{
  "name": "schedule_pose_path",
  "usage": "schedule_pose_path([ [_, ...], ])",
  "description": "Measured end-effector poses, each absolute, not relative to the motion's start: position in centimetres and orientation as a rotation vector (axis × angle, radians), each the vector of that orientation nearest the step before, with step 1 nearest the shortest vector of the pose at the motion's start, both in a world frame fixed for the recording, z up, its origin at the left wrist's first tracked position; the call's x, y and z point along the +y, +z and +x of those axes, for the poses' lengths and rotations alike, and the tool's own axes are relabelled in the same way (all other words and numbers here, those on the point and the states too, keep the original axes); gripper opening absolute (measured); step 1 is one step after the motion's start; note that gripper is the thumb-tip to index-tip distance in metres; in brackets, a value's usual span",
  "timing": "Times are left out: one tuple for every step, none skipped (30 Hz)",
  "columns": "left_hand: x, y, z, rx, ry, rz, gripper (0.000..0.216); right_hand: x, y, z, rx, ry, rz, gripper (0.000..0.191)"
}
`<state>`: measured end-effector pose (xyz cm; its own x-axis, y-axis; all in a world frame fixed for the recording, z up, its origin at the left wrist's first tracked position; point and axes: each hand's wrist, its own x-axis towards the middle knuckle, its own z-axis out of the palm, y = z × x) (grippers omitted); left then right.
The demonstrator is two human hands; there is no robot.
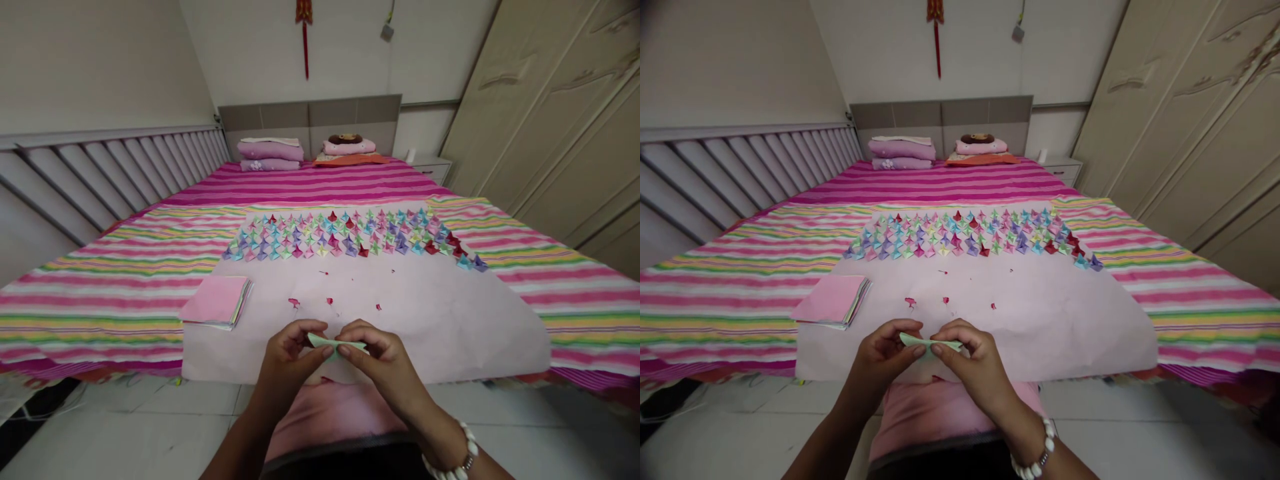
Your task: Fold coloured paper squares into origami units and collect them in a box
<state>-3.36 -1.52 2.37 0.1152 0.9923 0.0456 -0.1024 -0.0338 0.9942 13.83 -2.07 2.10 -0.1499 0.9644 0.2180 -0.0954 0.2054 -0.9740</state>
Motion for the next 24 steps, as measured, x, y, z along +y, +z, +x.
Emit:
schedule_pose_path([
  [-1.5,2.5,-3.5,1.053,1.165,1.271,0.021,-2.0,2.3,13.9,-1.38,1.179,-0.916,0.009],
  [-1.4,2.7,-3.5,1.067,1.144,1.339,0.015,-2.0,2.4,14.0,-1.406,1.16,-0.918,0.009],
  [-1.4,3.0,-3.6,1.069,1.132,1.414,0.011,-2.0,2.6,14.0,-1.435,1.134,-0.918,0.009],
  [-1.3,3.2,-3.6,1.067,1.124,1.489,0.009,-2.0,2.7,14.1,-1.463,1.101,-0.919,0.009],
  [-1.2,3.4,-3.5,1.067,1.122,1.555,0.008,-1.9,2.8,14.1,-1.489,1.064,-0.924,0.009],
  [-1.2,3.6,-3.5,1.071,1.121,1.607,0.007,-1.9,2.9,14.2,-1.512,1.027,-0.929,0.009],
  [-1.1,3.8,-3.4,1.074,1.118,1.643,0.008,-1.9,3.1,14.3,-1.529,0.995,-0.935,0.009],
  [-1.1,3.9,-3.3,1.078,1.115,1.666,0.007,-1.8,3.2,14.3,-1.539,0.971,-0.941,0.009],
  [-1.0,3.9,-3.3,1.081,1.115,1.682,0.006,-1.8,3.3,14.4,-1.544,0.956,-0.947,0.009],
  [-1.0,4.0,-3.2,1.083,1.116,1.695,0.005,-1.8,3.4,14.5,-1.546,0.95,-0.952,0.009],
  [-1.0,4.0,-3.2,1.084,1.117,1.704,0.004,-1.8,3.5,14.7,-1.549,0.949,-0.955,0.01],
  [-1.0,4.0,-3.2,1.086,1.119,1.709,0.003,-1.8,3.6,14.8,-1.556,0.952,-0.957,0.01],
  [-1.0,4.0,-3.1,1.089,1.119,1.711,0.003,-1.8,3.7,14.9,-1.567,0.957,-0.96,0.01],
  [-0.9,4.0,-3.1,1.093,1.118,1.71,0.003,-1.8,3.8,15.1,-1.585,0.962,-0.961,0.01],
  [-0.9,3.9,-3.1,1.098,1.11,1.709,0.004,-1.8,3.9,15.2,-1.607,0.966,-0.962,0.009],
  [-0.9,3.9,-3.0,1.101,1.097,1.71,0.006,-1.8,3.9,15.3,-1.631,0.969,-0.963,0.01],
  [-0.9,3.9,-3.0,1.1,1.081,1.714,0.008,-1.8,4.0,15.4,-1.653,0.967,-0.965,0.011],
  [-0.8,3.8,-2.9,1.097,1.065,1.719,0.01,-1.8,4.0,15.4,-1.673,0.962,-0.967,0.011],
  [-0.8,3.8,-2.8,1.092,1.053,1.726,0.01,-1.8,3.9,15.5,-1.689,0.957,-0.973,0.012],
  [-0.8,3.7,-2.8,1.086,1.047,1.737,0.009,-1.8,3.9,15.5,-1.7,0.949,-0.983,0.012],
  [-0.8,3.7,-2.7,1.079,1.045,1.752,0.009,-1.8,3.9,15.5,-1.705,0.938,-0.997,0.012],
  [-0.8,3.7,-2.6,1.075,1.049,1.769,0.009,-1.8,3.9,15.5,-1.705,0.926,-1.011,0.013],
  [-0.8,3.7,-2.6,1.074,1.052,1.788,0.01,-1.8,3.9,15.5,-1.702,0.913,-1.022,0.013],
  [-0.9,3.7,-2.5,1.078,1.054,1.803,0.01,-1.8,3.9,15.5,-1.698,0.903,-1.03,0.014],
])
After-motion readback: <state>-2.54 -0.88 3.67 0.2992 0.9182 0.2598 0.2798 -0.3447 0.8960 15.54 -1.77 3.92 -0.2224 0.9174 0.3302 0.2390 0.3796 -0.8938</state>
